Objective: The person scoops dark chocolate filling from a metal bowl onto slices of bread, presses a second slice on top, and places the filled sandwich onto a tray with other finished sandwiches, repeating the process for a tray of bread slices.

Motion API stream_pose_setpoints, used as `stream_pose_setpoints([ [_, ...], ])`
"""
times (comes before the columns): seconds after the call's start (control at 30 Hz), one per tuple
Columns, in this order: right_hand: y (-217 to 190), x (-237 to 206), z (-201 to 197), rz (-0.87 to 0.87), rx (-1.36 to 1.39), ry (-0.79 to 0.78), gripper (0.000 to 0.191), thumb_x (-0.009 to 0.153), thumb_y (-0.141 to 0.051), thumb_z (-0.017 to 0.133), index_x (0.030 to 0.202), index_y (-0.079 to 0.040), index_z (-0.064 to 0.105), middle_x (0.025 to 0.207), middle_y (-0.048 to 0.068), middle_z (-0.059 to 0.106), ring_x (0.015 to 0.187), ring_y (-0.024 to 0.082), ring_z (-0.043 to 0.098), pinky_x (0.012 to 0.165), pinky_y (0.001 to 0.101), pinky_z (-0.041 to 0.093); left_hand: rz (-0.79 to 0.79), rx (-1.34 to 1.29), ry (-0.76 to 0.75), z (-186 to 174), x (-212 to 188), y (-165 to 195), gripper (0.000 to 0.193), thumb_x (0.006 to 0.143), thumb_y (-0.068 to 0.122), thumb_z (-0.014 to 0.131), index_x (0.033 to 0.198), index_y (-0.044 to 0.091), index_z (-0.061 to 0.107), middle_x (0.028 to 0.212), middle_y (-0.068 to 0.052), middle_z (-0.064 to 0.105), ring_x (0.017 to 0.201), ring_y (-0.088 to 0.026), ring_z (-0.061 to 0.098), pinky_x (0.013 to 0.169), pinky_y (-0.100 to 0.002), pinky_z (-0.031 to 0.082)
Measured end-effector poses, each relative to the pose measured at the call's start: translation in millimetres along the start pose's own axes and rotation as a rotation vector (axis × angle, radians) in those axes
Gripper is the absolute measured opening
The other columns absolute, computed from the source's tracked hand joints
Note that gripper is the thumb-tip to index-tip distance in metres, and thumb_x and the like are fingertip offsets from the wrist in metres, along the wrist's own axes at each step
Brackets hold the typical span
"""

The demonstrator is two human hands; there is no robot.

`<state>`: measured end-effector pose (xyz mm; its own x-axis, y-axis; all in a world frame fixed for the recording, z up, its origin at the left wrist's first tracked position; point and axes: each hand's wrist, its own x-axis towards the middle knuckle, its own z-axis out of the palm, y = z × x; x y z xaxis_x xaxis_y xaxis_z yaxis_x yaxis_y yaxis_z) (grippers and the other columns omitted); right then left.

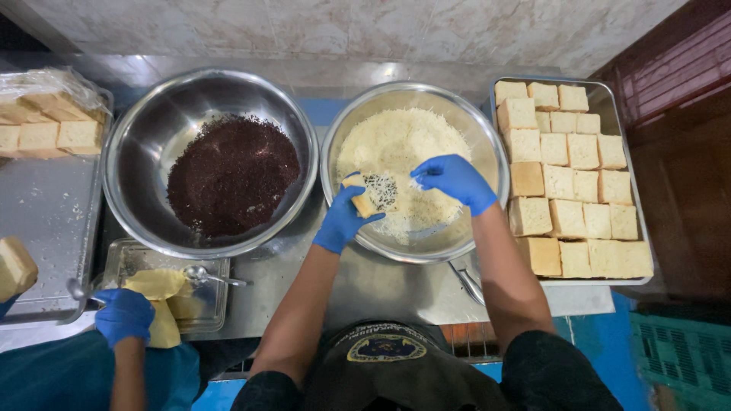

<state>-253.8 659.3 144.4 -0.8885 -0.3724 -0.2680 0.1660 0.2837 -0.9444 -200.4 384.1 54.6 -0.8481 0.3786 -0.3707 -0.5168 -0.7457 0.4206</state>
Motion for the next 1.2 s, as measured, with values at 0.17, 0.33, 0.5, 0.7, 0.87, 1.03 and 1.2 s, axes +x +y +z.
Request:
stream_pose_setpoints([
  [0.17, -0.1, -5.3, 36.7, -0.106, -0.291, -0.040, 0.025, 0.084, -0.007, 0.075, 0.108, -0.002, 0.077, 0.101, 0.010, 0.079, 0.091, 0.017, 0.076, 0.083, 0.0306, 0.061, -0.042, -0.025, -0.023, -7.0, 3.7, -2.2, 0.063, 0.082, 0.017, 0.064, 0.141, 0.028, 0.049, 0.137, -0.008, 0.057, 0.129, -0.036, 0.057, 0.094, -0.064, 0.054],
  [0.33, -8.5, 4.9, 52.0, -0.194, -0.620, -0.018, 0.022, 0.083, -0.013, 0.078, 0.104, -0.009, 0.081, 0.095, 0.011, 0.079, 0.085, 0.020, 0.076, 0.080, 0.0329, 0.059, -0.055, -0.040, -0.033, -9.4, 9.1, -8.0, 0.063, 0.083, 0.017, 0.065, 0.143, 0.028, 0.049, 0.134, -0.006, 0.056, 0.129, -0.032, 0.055, 0.096, -0.064, 0.054],
  [0.5, -15.4, 13.7, 51.2, -0.194, -0.534, 0.009, 0.022, 0.081, -0.014, 0.076, 0.103, -0.012, 0.081, 0.097, 0.010, 0.079, 0.085, 0.020, 0.077, 0.079, 0.0316, 0.059, -0.054, 0.001, -0.001, -7.7, 11.1, -9.6, 0.063, 0.084, 0.017, 0.065, 0.143, 0.030, 0.047, 0.135, -0.003, 0.055, 0.129, -0.031, 0.054, 0.095, -0.065, 0.054],
  [0.7, -26.9, 32.0, 56.4, -0.250, -0.665, 0.057, 0.023, 0.081, -0.008, 0.072, 0.100, -0.013, 0.083, 0.096, 0.010, 0.079, 0.084, 0.022, 0.075, 0.079, 0.0330, 0.058, -0.086, 0.002, -0.047, -2.4, 12.4, -12.7, 0.062, 0.085, 0.018, 0.065, 0.142, 0.031, 0.046, 0.139, -0.008, 0.055, 0.129, -0.036, 0.056, 0.093, -0.065, 0.055],
  [0.87, -25.2, 33.5, 54.9, -0.249, -0.614, 0.094, 0.020, 0.083, -0.012, 0.074, 0.101, -0.012, 0.081, 0.095, 0.010, 0.079, 0.086, 0.022, 0.076, 0.080, 0.0330, 0.059, -0.076, 0.006, -0.048, -1.9, 12.0, -13.0, 0.062, 0.085, 0.017, 0.064, 0.143, 0.031, 0.047, 0.137, -0.006, 0.054, 0.131, -0.034, 0.055, 0.094, -0.066, 0.054],
  [1.03, 4.0, 3.5, 12.7, -0.171, -0.510, 0.180, 0.028, 0.088, -0.012, 0.073, 0.115, -0.011, 0.079, 0.116, 0.016, 0.074, 0.095, 0.023, 0.075, 0.084, 0.0330, 0.060, -0.065, -0.042, -0.049, -8.4, 9.2, -6.4, 0.062, 0.084, 0.015, 0.065, 0.143, 0.029, 0.050, 0.139, -0.007, 0.056, 0.131, -0.036, 0.057, 0.094, -0.065, 0.055],
  [1.2, 58.3, -16.6, 33.8, 0.026, 0.038, 0.244, 0.048, 0.099, -0.021, 0.065, 0.144, -0.009, 0.056, 0.137, 0.010, 0.065, 0.112, 0.017, 0.066, 0.087, 0.0339, 0.060, -0.073, -0.009, -0.041, -5.7, 7.9, -5.5, 0.063, 0.084, 0.014, 0.065, 0.143, 0.032, 0.049, 0.138, -0.006, 0.055, 0.130, -0.036, 0.057, 0.093, -0.065, 0.056],
])
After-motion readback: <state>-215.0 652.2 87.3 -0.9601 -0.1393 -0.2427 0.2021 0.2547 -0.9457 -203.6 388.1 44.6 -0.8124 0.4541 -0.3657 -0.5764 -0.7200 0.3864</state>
